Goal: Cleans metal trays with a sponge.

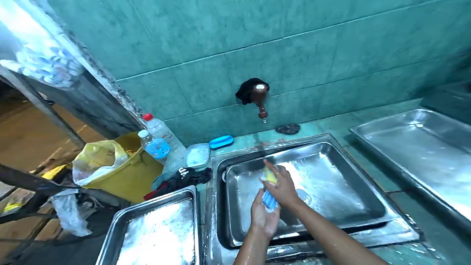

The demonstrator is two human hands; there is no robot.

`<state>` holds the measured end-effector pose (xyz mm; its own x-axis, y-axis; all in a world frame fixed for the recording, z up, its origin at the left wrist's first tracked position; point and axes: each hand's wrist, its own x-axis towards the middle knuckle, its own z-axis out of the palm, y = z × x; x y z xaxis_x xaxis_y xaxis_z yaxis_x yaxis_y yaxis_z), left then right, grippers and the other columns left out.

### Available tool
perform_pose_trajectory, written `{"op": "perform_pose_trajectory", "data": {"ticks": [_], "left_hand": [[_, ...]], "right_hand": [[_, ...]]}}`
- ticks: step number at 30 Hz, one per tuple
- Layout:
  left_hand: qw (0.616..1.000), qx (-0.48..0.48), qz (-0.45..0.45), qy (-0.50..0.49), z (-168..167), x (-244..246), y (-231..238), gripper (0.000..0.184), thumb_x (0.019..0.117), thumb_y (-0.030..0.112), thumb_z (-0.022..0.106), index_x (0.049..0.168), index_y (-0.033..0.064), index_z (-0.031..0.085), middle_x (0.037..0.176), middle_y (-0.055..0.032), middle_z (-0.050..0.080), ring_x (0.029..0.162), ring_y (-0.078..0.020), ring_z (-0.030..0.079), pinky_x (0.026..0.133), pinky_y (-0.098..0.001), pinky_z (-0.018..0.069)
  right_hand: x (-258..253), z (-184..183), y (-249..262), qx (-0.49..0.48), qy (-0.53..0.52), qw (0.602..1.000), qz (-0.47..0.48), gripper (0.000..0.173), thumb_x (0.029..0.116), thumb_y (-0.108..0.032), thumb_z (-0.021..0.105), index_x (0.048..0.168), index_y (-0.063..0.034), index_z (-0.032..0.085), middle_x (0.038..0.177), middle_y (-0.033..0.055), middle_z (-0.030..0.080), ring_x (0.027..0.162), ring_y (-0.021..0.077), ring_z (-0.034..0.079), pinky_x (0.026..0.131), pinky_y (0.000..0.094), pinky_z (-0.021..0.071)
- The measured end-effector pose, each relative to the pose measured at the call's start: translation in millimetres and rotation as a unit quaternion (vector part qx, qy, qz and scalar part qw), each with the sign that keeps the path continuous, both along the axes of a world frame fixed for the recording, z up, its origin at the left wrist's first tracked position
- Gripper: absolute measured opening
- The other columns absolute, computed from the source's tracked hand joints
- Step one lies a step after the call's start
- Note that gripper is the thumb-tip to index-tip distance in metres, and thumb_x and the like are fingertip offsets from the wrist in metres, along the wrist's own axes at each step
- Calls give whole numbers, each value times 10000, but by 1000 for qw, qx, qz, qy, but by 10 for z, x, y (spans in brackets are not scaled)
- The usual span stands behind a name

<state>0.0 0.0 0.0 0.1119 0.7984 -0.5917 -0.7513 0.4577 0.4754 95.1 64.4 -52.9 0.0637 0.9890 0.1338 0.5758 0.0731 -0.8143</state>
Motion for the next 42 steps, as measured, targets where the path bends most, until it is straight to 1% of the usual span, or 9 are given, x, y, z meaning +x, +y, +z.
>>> {"op": "perform_pose_trajectory", "data": {"ticks": [8, 12, 15, 19, 24, 29, 33, 36, 42], "left_hand": [[969, 177, 167, -36, 167, -1173, 1295, 816, 1035, 704, 128, 1585, 107, 212, 1516, -157, 454, 1360, -287, 520, 1096, -460, 493], [953, 218, 208, 25, 190, -1651, 1838, 766, 1072, 637, 158, 1589, 73, 199, 1565, -152, 398, 1402, -268, 479, 1143, -439, 437], [941, 171, 96, 277, -131, -1515, 1483, 575, 1131, 423, 303, 1524, 3, 325, 1473, -166, 476, 1306, -235, 525, 1091, -405, 458], [732, 111, -134, 658, -929, -1285, 889, 608, 1040, 227, 612, 1541, -40, 394, 1534, -273, 469, 1417, -368, 489, 1181, -500, 396], [576, 33, -278, 768, -1279, -1149, 630, 774, 975, 78, 612, 1597, -87, 181, 1586, -292, 381, 1461, -355, 440, 1215, -423, 359], [606, 20, -258, 752, -1391, -1220, 749, 693, 1034, 178, 600, 1589, -41, 248, 1497, -246, 521, 1332, -338, 587, 1143, -456, 452], [624, 29, -237, 744, -1455, -1252, 737, 703, 1019, 175, 636, 1575, -50, 268, 1423, -276, 572, 1281, -371, 619, 1115, -483, 475], [631, 35, -233, 739, -1456, -1252, 718, 692, 1021, 159, 629, 1573, -53, 269, 1425, -289, 565, 1292, -385, 609, 1116, -497, 470], [640, 36, -231, 732, -1477, -1240, 739, 690, 1025, 175, 628, 1572, -49, 273, 1417, -298, 567, 1284, -405, 609, 1106, -533, 471]], "right_hand": [[1004, -417, 44, -12, -53, 986, -159, 690, 862, -357, 836, 1449, -96, 584, 1421, 350, 513, 1285, 577, 486, 1045, 735, 403], [1758, -562, 138, -1, -235, 971, -48, 640, 875, -11, 752, 1477, -40, 538, 1566, 337, 385, 1446, 567, 355, 1156, 715, 334], [2248, -740, 231, -115, -388, 912, 71, 673, 976, -162, 693, 1589, -240, 428, 1703, 137, 258, 1566, 463, 168, 1236, 676, 161], [2305, -1071, 451, -32, -401, 915, -33, 721, 966, -195, 717, 1608, -205, 389, 1709, 182, 210, 1554, 502, 171, 1214, 678, 230], [1087, -1363, 1013, -11, -231, 926, -299, 844, 973, -188, 636, 1650, -41, 154, 1663, 372, 73, 1500, 590, 221, 1167, 680, 337], [-730, -1479, 1002, -33, -205, 974, -87, 783, 978, -238, 588, 1662, -158, 215, 1692, 321, 26, 1555, 544, 68, 1224, 670, 256], [-1239, -1390, 977, -67, -240, 951, 183, 790, 952, -116, 564, 1627, -415, 280, 1752, 38, 77, 1600, 398, -28, 1240, 683, 160], [-590, -1436, 1090, 32, -276, 925, 260, 695, 956, -45, 556, 1547, -398, 464, 1712, -126, 233, 1616, 238, 35, 1260, 664, 51], [1807, -866, 976, 56, -463, 866, 182, 606, 958, -48, 618, 1464, -379, 577, 1678, -85, 337, 1586, 287, 208, 1229, 630, 230]]}}
